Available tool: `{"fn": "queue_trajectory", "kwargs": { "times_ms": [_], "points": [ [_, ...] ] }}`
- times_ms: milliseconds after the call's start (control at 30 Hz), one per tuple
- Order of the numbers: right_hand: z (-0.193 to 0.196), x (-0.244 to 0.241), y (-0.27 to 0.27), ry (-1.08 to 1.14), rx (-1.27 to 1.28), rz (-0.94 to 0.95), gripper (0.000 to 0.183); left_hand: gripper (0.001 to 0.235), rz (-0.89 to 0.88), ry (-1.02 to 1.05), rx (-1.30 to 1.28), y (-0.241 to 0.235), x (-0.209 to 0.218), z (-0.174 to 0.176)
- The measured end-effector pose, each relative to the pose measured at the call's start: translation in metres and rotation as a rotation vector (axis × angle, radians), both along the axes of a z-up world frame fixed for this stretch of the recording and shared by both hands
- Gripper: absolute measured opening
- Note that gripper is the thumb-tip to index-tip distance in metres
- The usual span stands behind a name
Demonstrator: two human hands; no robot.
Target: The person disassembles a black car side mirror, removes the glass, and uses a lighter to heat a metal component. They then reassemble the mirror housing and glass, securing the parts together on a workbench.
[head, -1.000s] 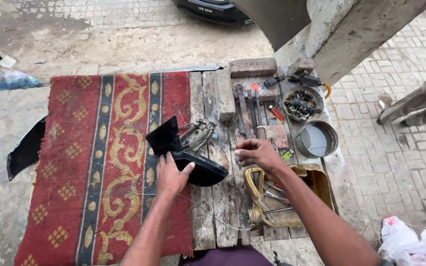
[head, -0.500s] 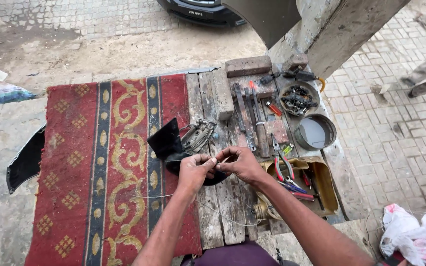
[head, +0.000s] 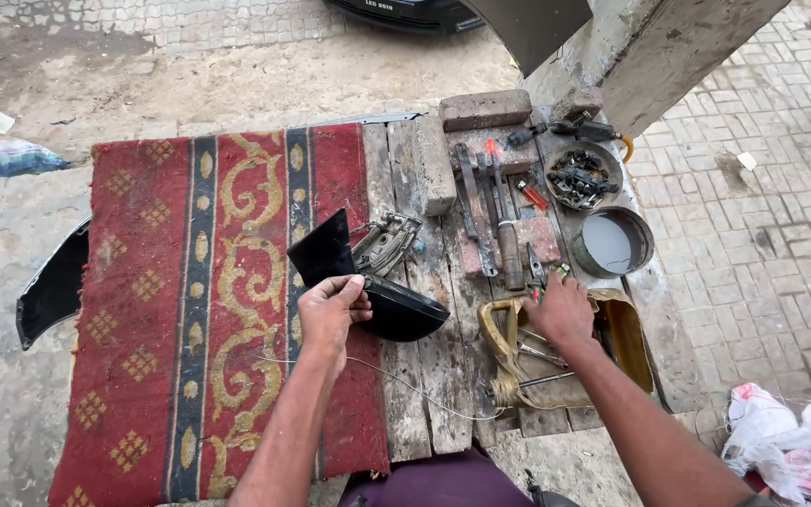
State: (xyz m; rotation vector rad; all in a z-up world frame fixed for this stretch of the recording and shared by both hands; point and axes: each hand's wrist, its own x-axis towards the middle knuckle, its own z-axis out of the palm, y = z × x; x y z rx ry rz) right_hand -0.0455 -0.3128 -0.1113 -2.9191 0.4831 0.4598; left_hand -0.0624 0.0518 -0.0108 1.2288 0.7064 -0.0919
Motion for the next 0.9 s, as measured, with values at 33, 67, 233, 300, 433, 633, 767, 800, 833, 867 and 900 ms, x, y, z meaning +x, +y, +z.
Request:
{"fn": "queue_trajectory", "kwargs": {
  "times_ms": [33, 67, 233, 300, 433, 633, 767, 800, 833, 867, 900],
  "points": [
    [0.0, 0.0, -0.001, 0.0, -0.001, 0.001, 0.066, 0.017, 0.001, 0.0, -0.001, -0.001, 0.0, 0.001],
    [0.0, -0.001, -0.001, -0.008, 0.049, -0.014, 0.068, 0.018, -0.011, -0.008, -0.005, -0.002, 0.0, 0.002],
    [0.006, -0.001, 0.003, -0.01, 0.155, -0.158, 0.066, 0.022, -0.053, -0.033, -0.036, -0.007, 0.0, 0.002],
    [0.005, 0.002, -0.001, -0.074, 0.314, -0.423, 0.044, 0.022, -0.076, -0.011, -0.031, -0.009, -0.001, 0.009],
    [0.041, 0.003, -0.006, -0.254, 0.898, -0.765, 0.031, 0.021, -0.084, 0.006, -0.016, -0.014, 0.003, 0.004],
    [0.131, -0.03, 0.061, -0.063, 1.172, -0.557, 0.027, 0.023, -0.113, -0.008, -0.063, -0.03, 0.006, 0.008],
    [0.137, -0.048, 0.1, -0.041, 1.179, -0.195, 0.05, 0.021, -0.113, -0.02, -0.05, -0.033, 0.01, 0.015],
    [0.134, -0.053, 0.106, 0.005, 1.137, -0.113, 0.054, 0.022, -0.115, -0.022, -0.05, -0.034, 0.01, 0.016],
    [0.14, -0.055, 0.109, 0.005, 1.139, -0.117, 0.054, 0.022, -0.118, -0.02, -0.049, -0.035, 0.011, 0.011],
    [0.146, -0.057, 0.114, 0.045, 1.088, -0.078, 0.053, 0.021, -0.12, -0.021, -0.046, -0.035, 0.01, 0.007],
    [0.152, -0.06, 0.118, 0.084, 1.037, -0.04, 0.053, 0.021, -0.123, -0.021, -0.043, -0.034, 0.01, 0.003]
  ]
}}
